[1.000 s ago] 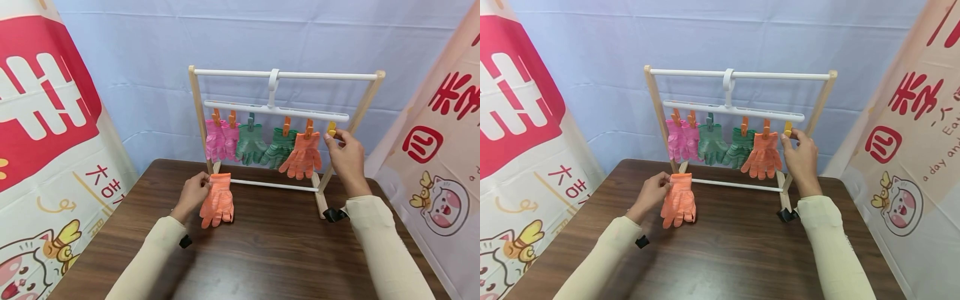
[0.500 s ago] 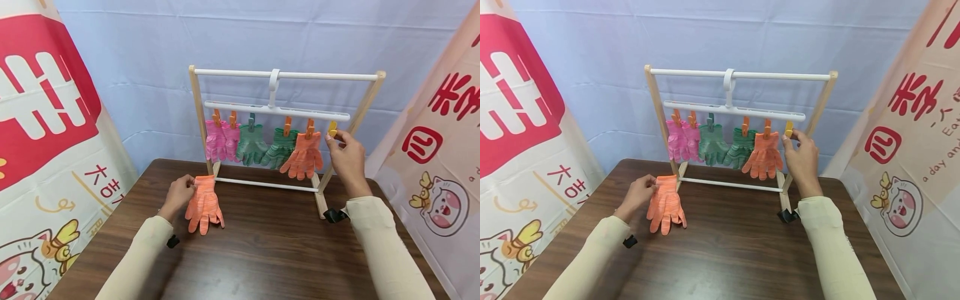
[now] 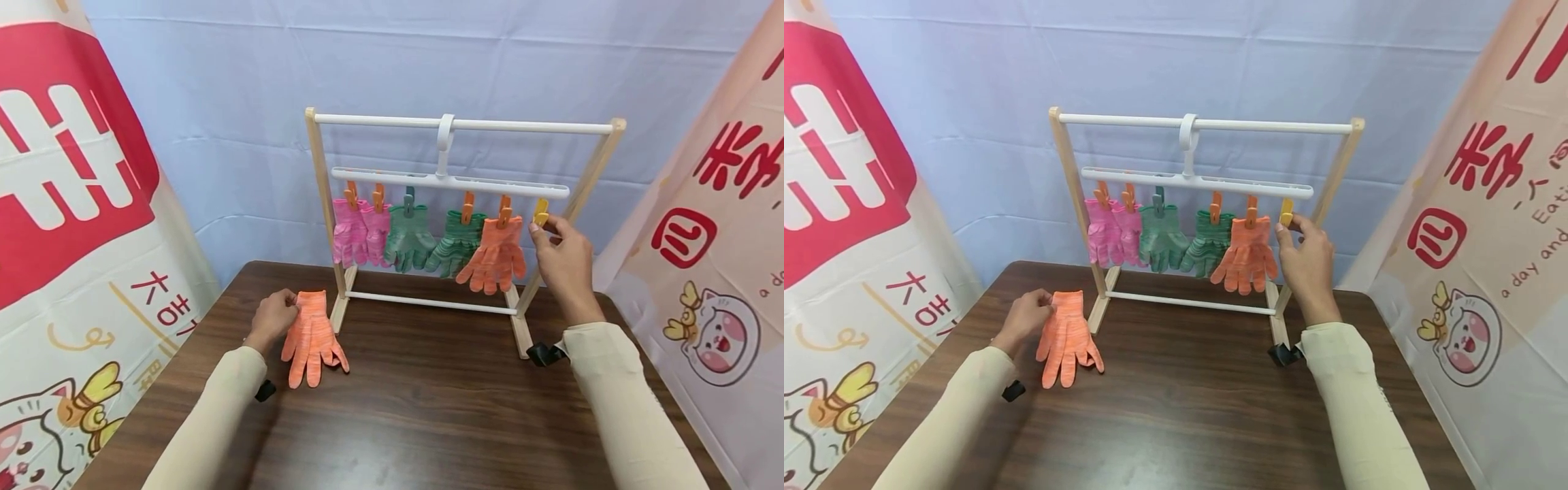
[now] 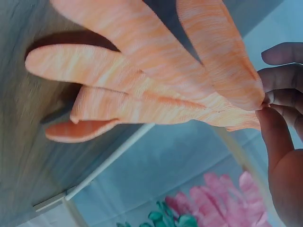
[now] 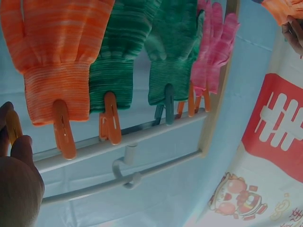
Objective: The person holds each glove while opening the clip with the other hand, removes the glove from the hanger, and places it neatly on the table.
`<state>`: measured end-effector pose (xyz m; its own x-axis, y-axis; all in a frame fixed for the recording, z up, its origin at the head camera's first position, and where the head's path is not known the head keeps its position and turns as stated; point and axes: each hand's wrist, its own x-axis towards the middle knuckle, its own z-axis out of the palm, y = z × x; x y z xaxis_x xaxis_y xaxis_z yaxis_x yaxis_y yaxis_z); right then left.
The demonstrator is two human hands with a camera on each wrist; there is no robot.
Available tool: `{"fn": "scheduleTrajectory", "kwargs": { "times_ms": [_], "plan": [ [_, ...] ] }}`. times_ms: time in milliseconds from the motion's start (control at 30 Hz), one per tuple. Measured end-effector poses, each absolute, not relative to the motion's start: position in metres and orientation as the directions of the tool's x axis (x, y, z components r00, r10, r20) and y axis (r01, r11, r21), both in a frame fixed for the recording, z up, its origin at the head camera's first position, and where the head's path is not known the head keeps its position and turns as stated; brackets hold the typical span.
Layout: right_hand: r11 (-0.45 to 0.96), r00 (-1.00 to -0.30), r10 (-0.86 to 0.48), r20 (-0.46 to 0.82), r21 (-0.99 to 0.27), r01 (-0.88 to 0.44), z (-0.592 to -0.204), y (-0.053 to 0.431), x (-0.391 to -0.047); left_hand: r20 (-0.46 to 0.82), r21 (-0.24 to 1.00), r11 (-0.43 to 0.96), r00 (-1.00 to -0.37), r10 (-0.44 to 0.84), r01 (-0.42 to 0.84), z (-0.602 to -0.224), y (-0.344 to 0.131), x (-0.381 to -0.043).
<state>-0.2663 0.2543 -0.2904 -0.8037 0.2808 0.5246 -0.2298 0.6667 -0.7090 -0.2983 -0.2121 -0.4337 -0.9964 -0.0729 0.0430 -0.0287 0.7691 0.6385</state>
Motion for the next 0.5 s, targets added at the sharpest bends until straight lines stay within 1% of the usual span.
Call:
{"fn": "scheduleTrajectory", "kwargs": {
  "times_ms": [167,367,500],
  "plan": [
    [0.673,-0.802,0.286,0.524,-0.706,-0.221,-0.292,0.255,-0.267,0.004,0.611,0.790,-0.997,-0.077,-0.058,-0.443,-0.220,-0.306],
    [0.678,-0.795,0.295,0.530,-0.703,-0.217,-0.292,0.254,-0.268,-0.021,0.603,0.795,-0.998,-0.056,-0.058,-0.451,-0.229,-0.317],
    [0.682,-0.798,0.292,0.528,-0.700,-0.213,-0.292,0.253,-0.269,-0.047,0.593,0.800,-0.996,-0.074,-0.087,-0.455,-0.234,-0.323]
  ]
}}
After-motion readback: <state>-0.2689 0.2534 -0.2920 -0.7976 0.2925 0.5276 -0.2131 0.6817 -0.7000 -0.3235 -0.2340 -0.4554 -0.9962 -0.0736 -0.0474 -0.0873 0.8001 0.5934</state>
